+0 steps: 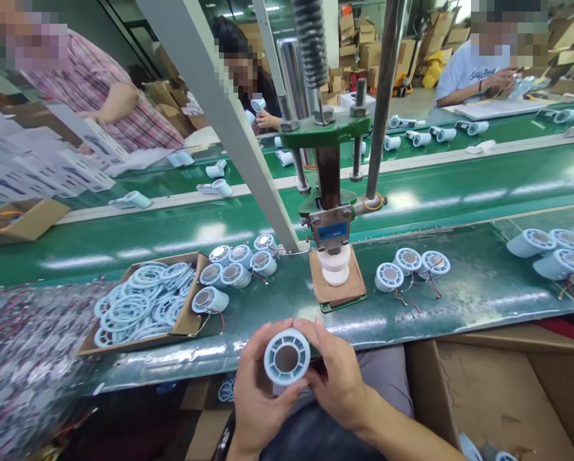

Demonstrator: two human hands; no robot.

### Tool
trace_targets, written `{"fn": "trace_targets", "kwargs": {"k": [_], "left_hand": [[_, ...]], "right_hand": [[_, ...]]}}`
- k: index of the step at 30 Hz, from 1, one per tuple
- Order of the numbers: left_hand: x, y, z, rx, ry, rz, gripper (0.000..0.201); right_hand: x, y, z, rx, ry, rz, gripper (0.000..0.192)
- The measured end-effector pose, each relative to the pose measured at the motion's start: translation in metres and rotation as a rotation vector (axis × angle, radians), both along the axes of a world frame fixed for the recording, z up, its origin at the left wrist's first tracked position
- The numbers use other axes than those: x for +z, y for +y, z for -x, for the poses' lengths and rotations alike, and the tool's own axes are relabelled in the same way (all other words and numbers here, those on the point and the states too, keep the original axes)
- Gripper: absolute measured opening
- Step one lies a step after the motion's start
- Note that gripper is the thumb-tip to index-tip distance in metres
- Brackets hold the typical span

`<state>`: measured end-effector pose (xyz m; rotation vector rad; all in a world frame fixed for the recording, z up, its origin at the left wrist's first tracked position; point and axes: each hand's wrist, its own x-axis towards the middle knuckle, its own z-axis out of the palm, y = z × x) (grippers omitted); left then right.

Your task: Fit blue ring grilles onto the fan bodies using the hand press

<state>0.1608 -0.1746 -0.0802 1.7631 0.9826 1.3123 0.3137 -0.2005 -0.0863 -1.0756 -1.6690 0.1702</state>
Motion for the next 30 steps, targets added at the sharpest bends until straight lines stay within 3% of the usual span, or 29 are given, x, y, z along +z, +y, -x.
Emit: {"fn": "trace_targets", "kwargs": {"k": [4,11,22,30], "left_hand": [[0.017,-0.003,-0.001,0.001,-0.060,-0.025,0.076],[0.031,-0.004,0.001,0.013,-0.046,-0.060,0.077],[0.039,-0.006,0.002,0.036,-0.005,0.026,0.083],[0.042,-0.006,0.001,0.063,0.052,0.037,0.084]], "right_hand": [[0.015,-0.003,0.003,0.011,0.022,-0.062,0.073],[0.020,-0.004,0.006,0.020,0.033,-0.072,0.072],[0.024,-0.007,0.010,0.049,0.105,0.072,0.071],[0.020,-0.006,0.010,0.072,0.136,0.078,0.070]]}}
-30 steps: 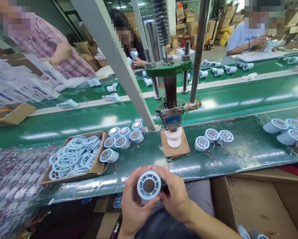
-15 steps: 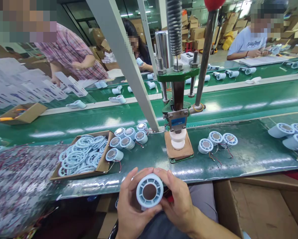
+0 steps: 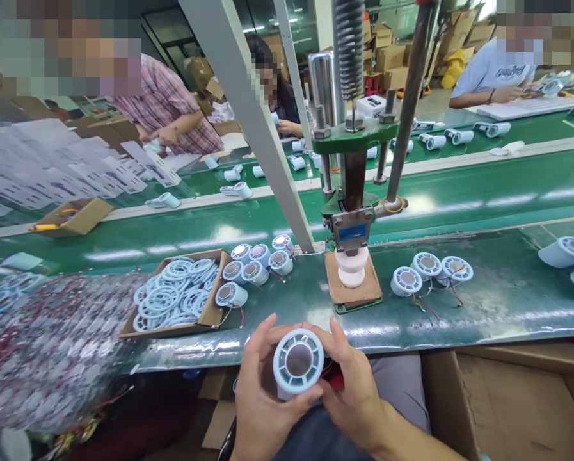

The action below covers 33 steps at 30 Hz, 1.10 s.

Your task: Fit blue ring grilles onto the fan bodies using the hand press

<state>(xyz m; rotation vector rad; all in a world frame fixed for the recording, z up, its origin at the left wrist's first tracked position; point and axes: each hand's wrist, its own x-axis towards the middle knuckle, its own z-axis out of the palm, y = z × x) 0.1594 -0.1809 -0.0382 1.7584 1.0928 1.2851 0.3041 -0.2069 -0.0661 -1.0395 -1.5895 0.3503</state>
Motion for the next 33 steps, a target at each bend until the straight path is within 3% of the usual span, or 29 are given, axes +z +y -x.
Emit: {"fn": "trace_targets", "kwargs": {"k": [9,18,20,24,27,30,33], "left_hand": [[-0.004,-0.003,0.003,0.078,0.138,-0.139,0.082],[0.001,-0.003,0.005,0.053,0.127,-0.036,0.094],[-0.001,0.001,0.004,0.043,0.133,-0.006,0.088],[-0.021,0.024,0.000,-0.007,0.147,0.147,0.054],[-0.049,0.043,-0.003,-0.012,0.155,0.250,0.050],[-0.073,0.053,-0.003,-0.001,0.195,0.225,0.048],[-0.084,0.054,-0.002,-0.020,0.230,0.135,0.046]], "right_hand": [[-0.005,0.001,0.000,0.047,-0.003,0.015,0.074],[-0.004,0.000,0.000,0.028,-0.009,0.020,0.072],[-0.009,0.001,-0.001,0.028,-0.029,0.027,0.075],[-0.035,0.017,-0.007,-0.047,-0.197,0.116,0.083],[-0.058,0.036,-0.010,-0.076,-0.319,0.201,0.085],[-0.073,0.048,-0.011,-0.063,-0.352,0.220,0.086],[-0.080,0.051,-0.012,-0.054,-0.364,0.222,0.085]]}}
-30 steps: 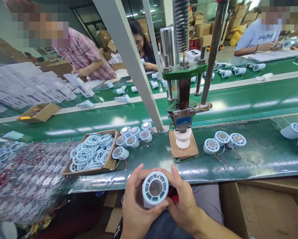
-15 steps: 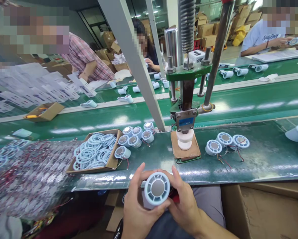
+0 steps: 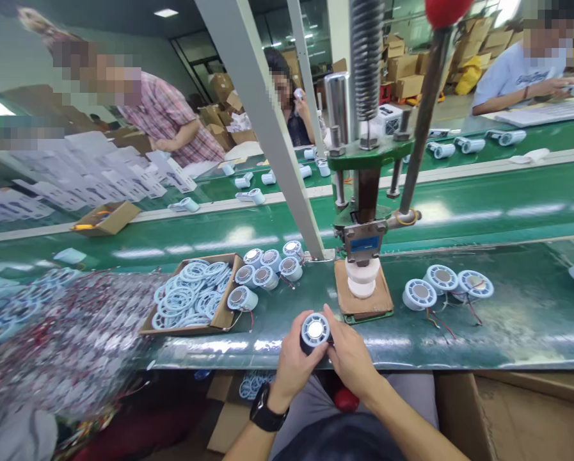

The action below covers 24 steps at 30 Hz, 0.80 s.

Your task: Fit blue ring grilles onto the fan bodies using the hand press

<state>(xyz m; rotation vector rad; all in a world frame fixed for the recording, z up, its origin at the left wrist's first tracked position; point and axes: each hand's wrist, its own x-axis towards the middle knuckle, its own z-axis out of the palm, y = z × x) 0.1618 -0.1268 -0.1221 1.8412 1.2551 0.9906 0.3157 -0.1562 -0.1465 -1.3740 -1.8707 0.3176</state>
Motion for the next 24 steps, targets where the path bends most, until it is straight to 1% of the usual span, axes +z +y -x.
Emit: {"fn": "trace_targets", "kwargs": {"k": [3,5,6,7,8,9,10,11,12,13,15,17,19,21,22,23,24], "left_hand": [[-0.001,-0.003,0.000,-0.008,0.024,-0.026,0.047],[-0.005,-0.011,0.002,0.029,0.030,-0.089,0.054],[-0.009,-0.017,0.005,0.038,0.031,-0.148,0.061],[-0.016,-0.026,0.010,0.018,0.032,-0.205,0.068],[-0.024,-0.037,0.016,-0.042,0.035,-0.232,0.073],[-0.034,-0.049,0.025,-0.116,0.042,-0.199,0.075],[-0.044,-0.061,0.036,-0.178,0.055,-0.111,0.075],[-0.056,-0.072,0.049,-0.210,0.072,0.006,0.073],[-0.067,-0.081,0.064,-0.180,0.095,0.129,0.072],[-0.078,-0.087,0.081,-0.097,0.124,0.217,0.072],[-0.097,-0.087,0.116,0.133,0.182,0.299,0.070],[-0.113,-0.076,0.145,0.340,0.230,0.343,0.060],[-0.126,-0.061,0.163,0.495,0.261,0.389,0.046],[-0.133,-0.051,0.169,0.599,0.276,0.416,0.038],[-0.134,-0.048,0.170,0.645,0.279,0.416,0.035],[-0.131,-0.046,0.170,0.691,0.282,0.405,0.032],[-0.125,-0.045,0.172,0.737,0.283,0.382,0.030]], "right_hand": [[-0.008,-0.001,-0.003,0.011,0.008,0.012,0.080],[-0.015,-0.002,-0.005,0.017,0.024,0.032,0.076],[-0.018,-0.002,-0.007,0.020,0.031,0.044,0.075],[-0.020,-0.001,-0.008,0.024,0.030,0.052,0.073],[-0.022,-0.001,-0.008,0.027,0.021,0.055,0.071],[-0.022,-0.001,-0.009,0.029,0.002,0.052,0.070],[-0.022,-0.001,-0.010,0.030,-0.022,0.043,0.068],[-0.021,0.000,-0.010,0.032,-0.047,0.029,0.067],[-0.019,0.000,-0.011,0.034,-0.069,0.015,0.066],[-0.017,-0.001,-0.011,0.039,-0.083,0.004,0.066],[-0.014,-0.001,-0.011,0.047,-0.095,-0.002,0.066],[-0.012,-0.001,-0.010,0.044,-0.089,0.018,0.067],[-0.013,-0.002,-0.011,0.031,-0.079,0.035,0.067],[-0.015,-0.003,-0.012,0.022,-0.085,0.031,0.067],[-0.016,-0.003,-0.013,0.021,-0.092,0.022,0.066],[-0.018,-0.003,-0.014,0.021,-0.100,0.014,0.065],[-0.019,-0.003,-0.015,0.021,-0.106,0.005,0.064]]}}
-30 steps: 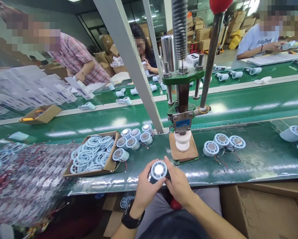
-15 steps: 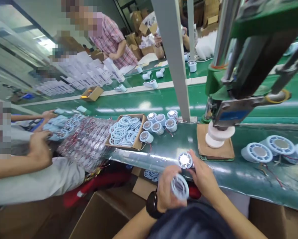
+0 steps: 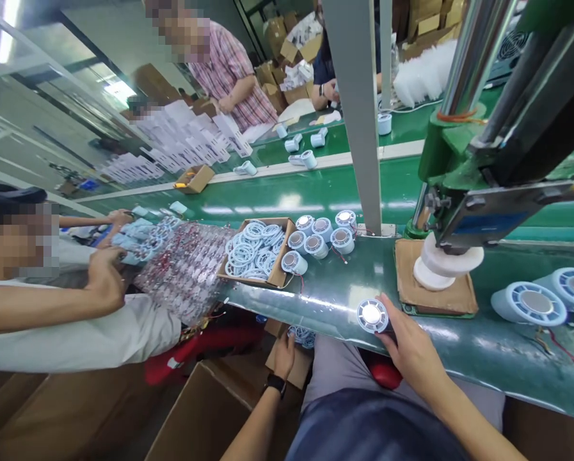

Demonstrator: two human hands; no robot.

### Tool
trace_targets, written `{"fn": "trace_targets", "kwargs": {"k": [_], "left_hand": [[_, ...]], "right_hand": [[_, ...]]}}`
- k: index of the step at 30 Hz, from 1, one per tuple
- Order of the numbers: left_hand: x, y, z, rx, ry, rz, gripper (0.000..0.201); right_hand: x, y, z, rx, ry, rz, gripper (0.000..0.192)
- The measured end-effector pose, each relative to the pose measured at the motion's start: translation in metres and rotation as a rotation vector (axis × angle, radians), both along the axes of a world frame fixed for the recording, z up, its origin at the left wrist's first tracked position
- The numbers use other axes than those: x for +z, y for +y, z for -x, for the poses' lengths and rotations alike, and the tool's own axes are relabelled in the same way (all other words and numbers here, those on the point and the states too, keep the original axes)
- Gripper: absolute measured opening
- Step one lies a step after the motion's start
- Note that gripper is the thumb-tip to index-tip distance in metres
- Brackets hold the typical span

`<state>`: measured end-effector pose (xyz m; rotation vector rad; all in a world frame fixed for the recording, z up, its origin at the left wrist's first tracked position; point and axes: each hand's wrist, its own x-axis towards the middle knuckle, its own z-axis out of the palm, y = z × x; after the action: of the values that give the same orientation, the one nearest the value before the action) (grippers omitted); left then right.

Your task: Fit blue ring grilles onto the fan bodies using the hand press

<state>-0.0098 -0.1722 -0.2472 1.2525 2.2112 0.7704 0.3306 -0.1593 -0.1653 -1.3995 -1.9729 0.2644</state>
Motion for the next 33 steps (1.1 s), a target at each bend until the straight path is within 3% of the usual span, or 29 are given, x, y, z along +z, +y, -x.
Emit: {"fn": "trace_targets", "kwargs": {"k": [3,6,10,12,14,19,24,26,29,33], "left_hand": [[0.039,0.006,0.012,0.099,0.085,-0.136,0.031],[0.102,0.032,0.034,0.097,0.187,-0.288,0.043],[0.176,0.097,0.057,-0.139,0.229,-0.288,0.025],[0.197,0.128,0.061,-0.253,0.225,-0.225,0.019],[0.209,0.149,0.061,-0.330,0.223,-0.174,0.019],[0.221,0.165,0.053,-0.316,0.250,-0.232,0.023],[0.221,0.149,0.016,-0.349,0.189,-0.286,0.030],[0.208,0.134,-0.017,-0.440,0.126,-0.263,0.029],[0.177,0.105,-0.075,-0.580,0.044,-0.195,0.024],[0.142,0.071,-0.122,-0.609,0.067,-0.142,0.028]], "right_hand": [[-0.003,0.001,0.001,-0.005,-0.011,-0.039,0.060],[-0.003,0.002,0.005,-0.041,-0.038,-0.087,0.059],[0.001,0.003,0.007,-0.078,-0.076,-0.138,0.059],[0.003,0.002,0.007,-0.078,-0.076,-0.142,0.059],[0.005,0.000,0.005,-0.074,-0.073,-0.148,0.060],[-0.002,-0.004,0.002,-0.111,-0.084,-0.194,0.060],[-0.012,-0.003,0.003,-0.098,-0.043,-0.173,0.055],[-0.010,-0.003,0.003,-0.075,-0.037,-0.151,0.049],[-0.001,-0.005,0.005,-0.052,-0.026,-0.095,0.045],[0.009,-0.010,0.006,-0.057,0.005,-0.051,0.047]]}}
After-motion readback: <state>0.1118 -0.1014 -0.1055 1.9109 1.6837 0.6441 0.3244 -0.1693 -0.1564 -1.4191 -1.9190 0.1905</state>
